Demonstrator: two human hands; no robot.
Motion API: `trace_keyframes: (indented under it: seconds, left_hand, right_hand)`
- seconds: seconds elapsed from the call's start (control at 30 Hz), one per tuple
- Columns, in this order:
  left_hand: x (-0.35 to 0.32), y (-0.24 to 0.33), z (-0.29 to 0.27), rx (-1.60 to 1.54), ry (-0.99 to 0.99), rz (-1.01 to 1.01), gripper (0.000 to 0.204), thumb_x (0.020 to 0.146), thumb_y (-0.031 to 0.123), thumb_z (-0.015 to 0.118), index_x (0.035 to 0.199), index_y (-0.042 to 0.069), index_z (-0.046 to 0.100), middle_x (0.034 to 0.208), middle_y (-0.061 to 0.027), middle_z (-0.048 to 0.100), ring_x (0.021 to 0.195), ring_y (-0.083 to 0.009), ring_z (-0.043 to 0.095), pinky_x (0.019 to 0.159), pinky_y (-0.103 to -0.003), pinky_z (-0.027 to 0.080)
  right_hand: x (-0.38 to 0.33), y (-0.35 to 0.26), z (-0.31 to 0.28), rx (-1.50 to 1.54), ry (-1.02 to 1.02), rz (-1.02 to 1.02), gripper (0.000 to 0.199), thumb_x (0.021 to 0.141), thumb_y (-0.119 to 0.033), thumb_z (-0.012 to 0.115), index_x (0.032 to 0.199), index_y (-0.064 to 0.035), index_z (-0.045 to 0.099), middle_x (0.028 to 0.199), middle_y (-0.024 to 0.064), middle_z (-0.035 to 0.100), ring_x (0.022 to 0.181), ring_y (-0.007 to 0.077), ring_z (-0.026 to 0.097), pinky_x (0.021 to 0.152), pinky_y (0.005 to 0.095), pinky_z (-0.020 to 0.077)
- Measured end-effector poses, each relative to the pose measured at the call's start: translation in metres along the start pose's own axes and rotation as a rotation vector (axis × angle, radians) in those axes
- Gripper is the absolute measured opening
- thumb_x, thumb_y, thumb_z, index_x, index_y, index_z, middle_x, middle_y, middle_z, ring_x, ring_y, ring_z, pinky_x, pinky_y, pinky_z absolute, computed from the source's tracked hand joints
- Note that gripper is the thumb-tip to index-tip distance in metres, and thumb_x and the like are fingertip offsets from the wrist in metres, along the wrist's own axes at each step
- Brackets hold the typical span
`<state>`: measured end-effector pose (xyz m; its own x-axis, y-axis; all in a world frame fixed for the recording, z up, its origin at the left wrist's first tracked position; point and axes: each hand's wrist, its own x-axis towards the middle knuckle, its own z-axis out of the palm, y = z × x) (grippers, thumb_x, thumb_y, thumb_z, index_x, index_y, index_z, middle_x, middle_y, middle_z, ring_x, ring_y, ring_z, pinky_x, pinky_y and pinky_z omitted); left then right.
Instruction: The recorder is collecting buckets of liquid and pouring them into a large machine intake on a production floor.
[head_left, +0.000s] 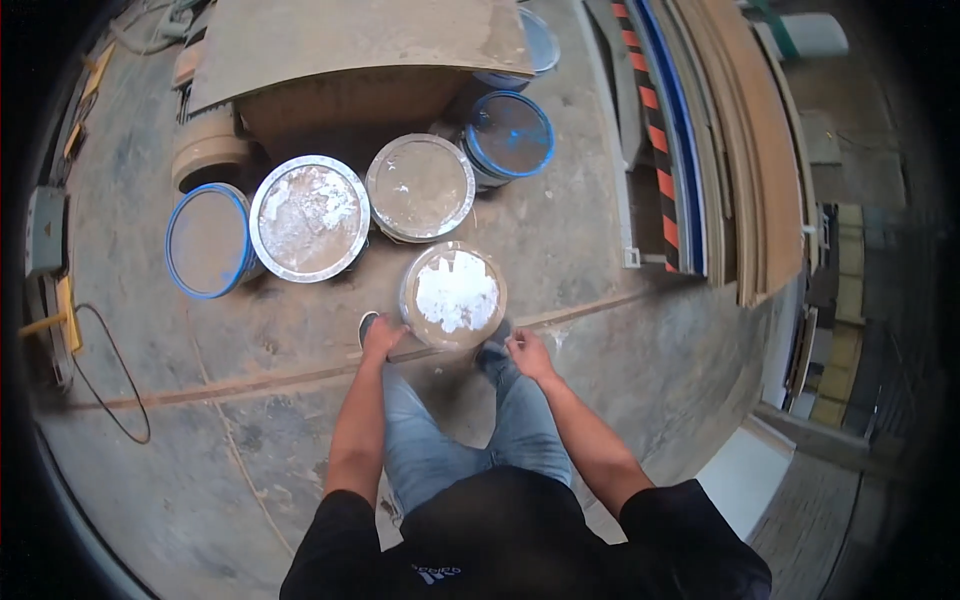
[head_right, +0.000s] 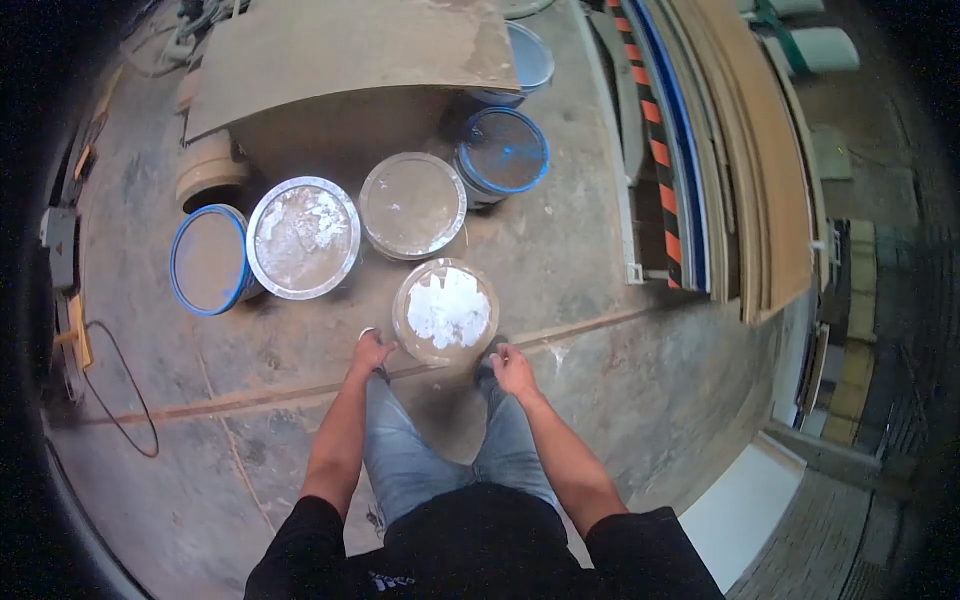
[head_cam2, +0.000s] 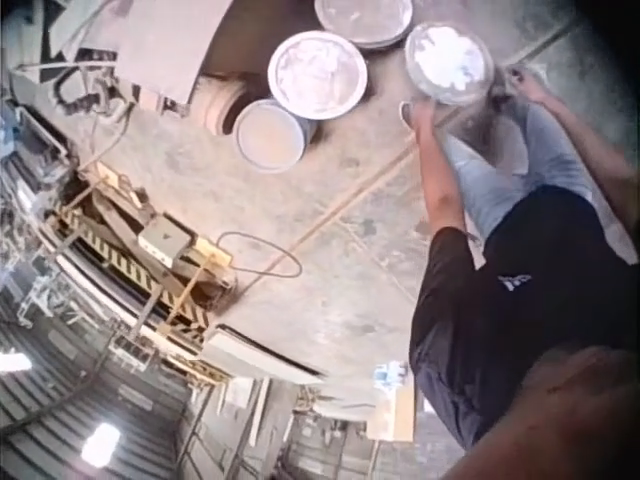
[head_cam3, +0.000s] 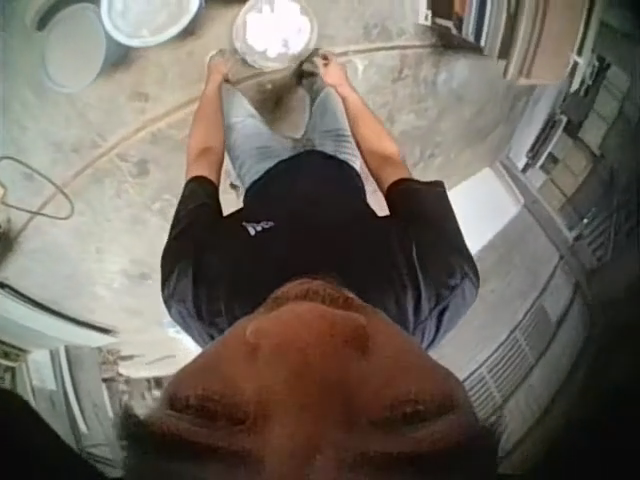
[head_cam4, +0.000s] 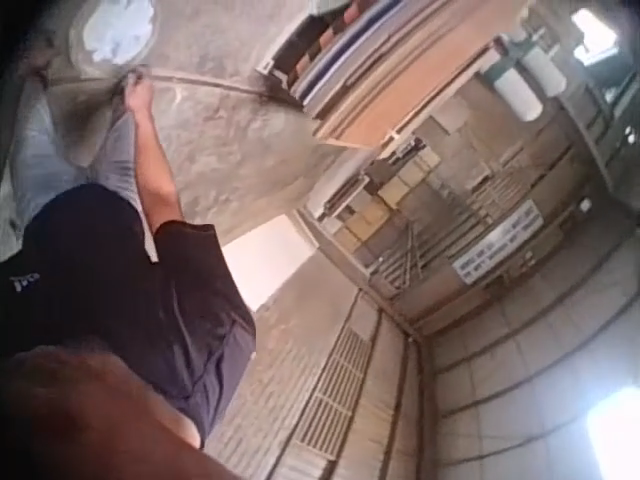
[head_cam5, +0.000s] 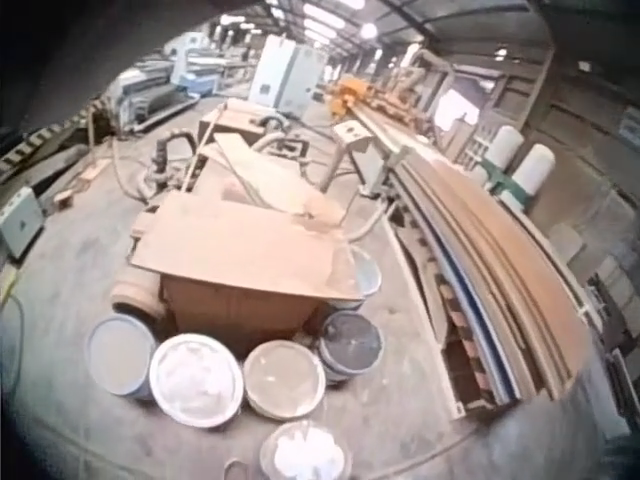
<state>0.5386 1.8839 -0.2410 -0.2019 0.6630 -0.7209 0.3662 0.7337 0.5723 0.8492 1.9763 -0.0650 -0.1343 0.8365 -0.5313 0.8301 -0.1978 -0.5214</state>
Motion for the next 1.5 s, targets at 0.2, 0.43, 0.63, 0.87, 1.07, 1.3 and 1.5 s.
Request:
trace_keyframes:
  seconds: [0.2, 0.43, 0.63, 0.87, 1.07, 1.3, 1.5]
  left_hand:
    - [0.068, 0.038, 0.054, -0.149, 0.135, -0.053, 0.071, 0.070, 0.039, 0.071, 0.122, -0.006, 0.054, 0.117, -0.0272, 0.058, 0.114, -0.0352, 0.056, 0.096, -0.039, 0.044]
    - [0.034, 0.004, 0.110, -0.805, 0.381, -0.314, 0.036, 0.084, 0.010, 0.059, 0.117, -0.003, 0.057, 0.102, -0.0084, 0.062, 0.087, -0.0144, 0.057, 0.074, -0.029, 0.047]
    - [0.051, 0.021, 0.134, -0.833, 0.514, -0.293, 0.046, 0.081, 0.000, 0.060, 0.126, -0.005, 0.051, 0.120, -0.0145, 0.059, 0.105, -0.0202, 0.058, 0.089, -0.031, 0.047]
    - [0.037, 0.023, 0.132, -0.715, 0.565, -0.294, 0.052, 0.077, 0.005, 0.066, 0.126, -0.004, 0.051, 0.111, -0.0157, 0.063, 0.095, -0.0200, 0.062, 0.077, -0.031, 0.051]
    - [-0.026, 0.094, 0.114, -0.801, 0.742, -0.173, 0.049, 0.078, -0.004, 0.064, 0.125, -0.001, 0.050, 0.117, -0.0133, 0.061, 0.105, -0.0192, 0.059, 0.086, -0.030, 0.049]
    - [-0.124, 0.247, 0.019, -1.038, 0.981, 0.096, 0.064, 0.076, -0.006, 0.066, 0.135, 0.002, 0.042, 0.138, -0.0157, 0.044, 0.128, -0.0240, 0.043, 0.102, -0.039, 0.040]
    - [-0.147, 0.276, -0.033, -0.859, 1.403, 0.145, 0.056, 0.088, 0.011, 0.063, 0.139, 0.003, 0.039, 0.144, -0.0155, 0.038, 0.133, -0.0245, 0.037, 0.107, -0.040, 0.031]
  right_hand:
    - [0.198, 0.098, -0.015, -0.313, -0.142, 0.019, 0.050, 0.083, -0.031, 0.061, 0.116, 0.0050, 0.054, 0.111, 0.0287, 0.059, 0.105, 0.0385, 0.058, 0.089, 0.0404, 0.0476]
    - [0.276, 0.089, 0.028, -0.493, -0.722, 0.032, 0.058, 0.085, -0.037, 0.053, 0.124, 0.0055, 0.047, 0.119, 0.0287, 0.055, 0.112, 0.0390, 0.054, 0.095, 0.0442, 0.0439]
    - [0.292, 0.115, 0.025, -0.364, -0.639, -0.036, 0.043, 0.083, -0.032, 0.057, 0.108, 0.0027, 0.053, 0.109, 0.0259, 0.060, 0.104, 0.0384, 0.058, 0.089, 0.0455, 0.0476]
    - [0.270, 0.098, 0.016, -0.416, -0.574, -0.080, 0.046, 0.081, -0.035, 0.060, 0.107, 0.0022, 0.055, 0.103, 0.0274, 0.061, 0.100, 0.0401, 0.060, 0.085, 0.0462, 0.0488]
    - [0.215, 0.072, -0.045, -0.195, -0.358, -0.301, 0.044, 0.079, -0.030, 0.066, 0.108, 0.0014, 0.055, 0.089, 0.0198, 0.066, 0.082, 0.0357, 0.065, 0.071, 0.0452, 0.0518]
    - [0.208, -0.097, -0.208, -0.036, -0.326, -0.449, 0.036, 0.083, -0.011, 0.067, 0.116, -0.0035, 0.054, 0.087, 0.0006, 0.060, 0.078, 0.0077, 0.056, 0.068, 0.0238, 0.0464]
    - [0.284, -0.330, -0.316, 0.151, 0.219, -1.399, 0.035, 0.083, -0.001, 0.059, 0.117, 0.0016, 0.056, 0.101, 0.0093, 0.064, 0.093, 0.0179, 0.061, 0.086, 0.0311, 0.0481]
